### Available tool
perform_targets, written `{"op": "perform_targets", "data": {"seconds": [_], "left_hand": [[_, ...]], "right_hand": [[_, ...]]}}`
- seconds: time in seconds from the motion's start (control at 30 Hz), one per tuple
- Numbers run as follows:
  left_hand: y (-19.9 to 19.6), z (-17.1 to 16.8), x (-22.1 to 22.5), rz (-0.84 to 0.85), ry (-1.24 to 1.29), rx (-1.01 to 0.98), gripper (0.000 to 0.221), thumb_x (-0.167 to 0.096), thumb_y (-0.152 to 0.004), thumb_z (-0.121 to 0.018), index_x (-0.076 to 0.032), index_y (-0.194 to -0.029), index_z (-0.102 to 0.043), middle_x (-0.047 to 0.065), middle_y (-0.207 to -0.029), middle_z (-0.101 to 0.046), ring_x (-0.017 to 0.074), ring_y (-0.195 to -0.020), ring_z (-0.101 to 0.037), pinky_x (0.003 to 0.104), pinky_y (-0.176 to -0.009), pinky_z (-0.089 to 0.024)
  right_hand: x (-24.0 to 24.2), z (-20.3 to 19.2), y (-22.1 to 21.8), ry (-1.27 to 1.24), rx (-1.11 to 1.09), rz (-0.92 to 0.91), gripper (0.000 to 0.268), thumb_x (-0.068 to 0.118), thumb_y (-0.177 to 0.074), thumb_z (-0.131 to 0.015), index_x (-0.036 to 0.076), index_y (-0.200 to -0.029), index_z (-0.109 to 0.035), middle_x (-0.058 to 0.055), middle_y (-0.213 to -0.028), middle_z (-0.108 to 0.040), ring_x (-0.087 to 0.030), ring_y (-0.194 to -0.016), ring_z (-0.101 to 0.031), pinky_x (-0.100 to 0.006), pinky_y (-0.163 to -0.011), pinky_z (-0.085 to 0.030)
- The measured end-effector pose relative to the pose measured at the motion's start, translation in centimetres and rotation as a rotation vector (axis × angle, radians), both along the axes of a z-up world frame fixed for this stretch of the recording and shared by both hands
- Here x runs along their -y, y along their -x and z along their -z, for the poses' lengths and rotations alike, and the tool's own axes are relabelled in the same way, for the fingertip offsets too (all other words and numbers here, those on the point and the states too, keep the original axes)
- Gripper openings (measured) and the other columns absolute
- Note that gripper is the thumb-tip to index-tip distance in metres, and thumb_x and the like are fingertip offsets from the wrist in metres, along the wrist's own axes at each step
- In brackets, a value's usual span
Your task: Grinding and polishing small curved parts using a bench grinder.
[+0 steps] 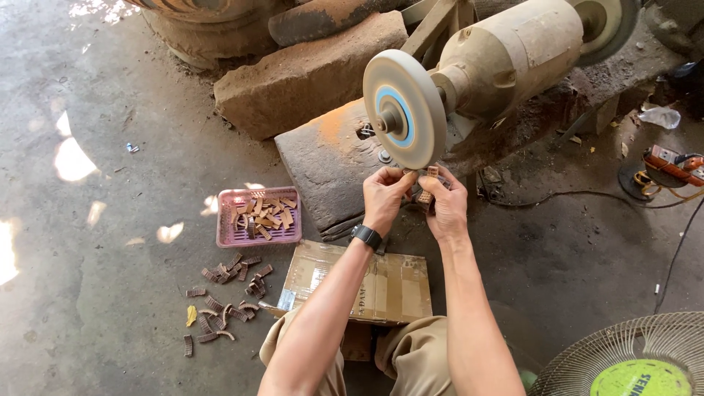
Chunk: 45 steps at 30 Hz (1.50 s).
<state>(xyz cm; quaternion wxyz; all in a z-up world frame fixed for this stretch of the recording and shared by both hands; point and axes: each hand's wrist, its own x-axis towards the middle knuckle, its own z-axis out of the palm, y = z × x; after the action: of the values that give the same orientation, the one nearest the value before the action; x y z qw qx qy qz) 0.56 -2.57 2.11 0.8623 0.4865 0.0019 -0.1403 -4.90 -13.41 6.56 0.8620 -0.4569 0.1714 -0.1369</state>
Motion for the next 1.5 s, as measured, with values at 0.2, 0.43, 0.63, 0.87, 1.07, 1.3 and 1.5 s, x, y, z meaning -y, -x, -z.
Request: {"op": "perform_targets", "data": {"seconds": [0.2,0.43,0.63,0.87,1.07,1.3,1.5], "left_hand": [[0.2,0.5,-2.8,-0.007,-0.088,0.023,0.016,-0.009,-0.087,-0.082,0.0,-0.086,-0.069,0.003,-0.078,-0.07,0.0067,-0.061,-0.061,0.022,-0.053,-0.051],[0.7,1.8,-2.4,-0.001,-0.132,0.039,0.016,-0.009,-0.088,-0.081,-0.001,-0.087,-0.068,0.003,-0.076,-0.07,0.0072,-0.06,-0.062,0.022,-0.052,-0.051],[0.4,0.7,-1.7,-0.005,-0.047,0.054,0.017,-0.009,-0.089,-0.08,-0.001,-0.086,-0.066,0.003,-0.078,-0.07,0.0074,-0.062,-0.063,0.023,-0.054,-0.053],[2.3,1.4,-5.1,-0.054,-0.331,0.208,0.017,-0.01,-0.087,-0.082,0.001,-0.09,-0.068,0.003,-0.079,-0.072,0.008,-0.069,-0.066,0.025,-0.061,-0.057],[2.8,-1.2,-7.1,0.031,-0.67,0.575,0.028,-0.014,-0.082,-0.085,0.001,-0.101,-0.072,0.005,-0.087,-0.072,0.0113,-0.077,-0.069,0.028,-0.071,-0.058],[2.7,-2.8,-5.6,0.139,-0.549,0.467,0.04,-0.013,-0.094,-0.074,0.0,-0.131,-0.067,0.008,-0.092,-0.061,0.0136,-0.079,-0.058,0.03,-0.072,-0.052],[1.4,0.3,-4.8,0.079,-0.341,0.256,0.02,-0.006,-0.096,-0.074,0.005,-0.113,-0.077,0.009,-0.092,-0.077,0.0106,-0.079,-0.069,0.024,-0.07,-0.058]], "right_hand": [[-0.7,2.5,-0.1,0.043,-0.063,-0.047,0.037,-0.002,-0.088,-0.071,-0.004,-0.125,-0.068,-0.003,-0.1,-0.068,-0.009,-0.082,-0.064,-0.025,-0.067,-0.054],[-0.5,1.3,0.5,0.058,-0.131,-0.076,0.034,0.0,-0.087,-0.073,-0.003,-0.12,-0.069,-0.002,-0.098,-0.069,-0.008,-0.078,-0.063,-0.026,-0.062,-0.053],[-0.8,0.3,0.2,0.03,-0.042,0.014,0.029,-0.001,-0.088,-0.07,-0.005,-0.117,-0.069,-0.005,-0.1,-0.072,-0.011,-0.082,-0.068,-0.025,-0.072,-0.058],[-1.3,3.4,0.4,0.084,-0.17,-0.106,0.022,0.003,-0.09,-0.076,-0.003,-0.111,-0.073,-0.003,-0.09,-0.069,-0.009,-0.072,-0.061,-0.025,-0.06,-0.051],[-1.4,0.6,1.2,0.136,-0.257,-0.112,0.02,0.006,-0.086,-0.076,-0.001,-0.104,-0.072,-0.001,-0.082,-0.069,-0.007,-0.064,-0.063,-0.022,-0.057,-0.049],[0.0,0.8,1.7,0.446,-0.26,-0.121,0.021,0.007,-0.087,-0.077,-0.004,-0.104,-0.075,-0.001,-0.078,-0.068,-0.007,-0.059,-0.059,-0.022,-0.051,-0.046],[-0.1,-0.8,2.0,0.578,-0.305,-0.147,0.025,0.006,-0.085,-0.076,-0.001,-0.109,-0.076,-0.002,-0.08,-0.068,-0.009,-0.059,-0.06,-0.023,-0.052,-0.046]]}}
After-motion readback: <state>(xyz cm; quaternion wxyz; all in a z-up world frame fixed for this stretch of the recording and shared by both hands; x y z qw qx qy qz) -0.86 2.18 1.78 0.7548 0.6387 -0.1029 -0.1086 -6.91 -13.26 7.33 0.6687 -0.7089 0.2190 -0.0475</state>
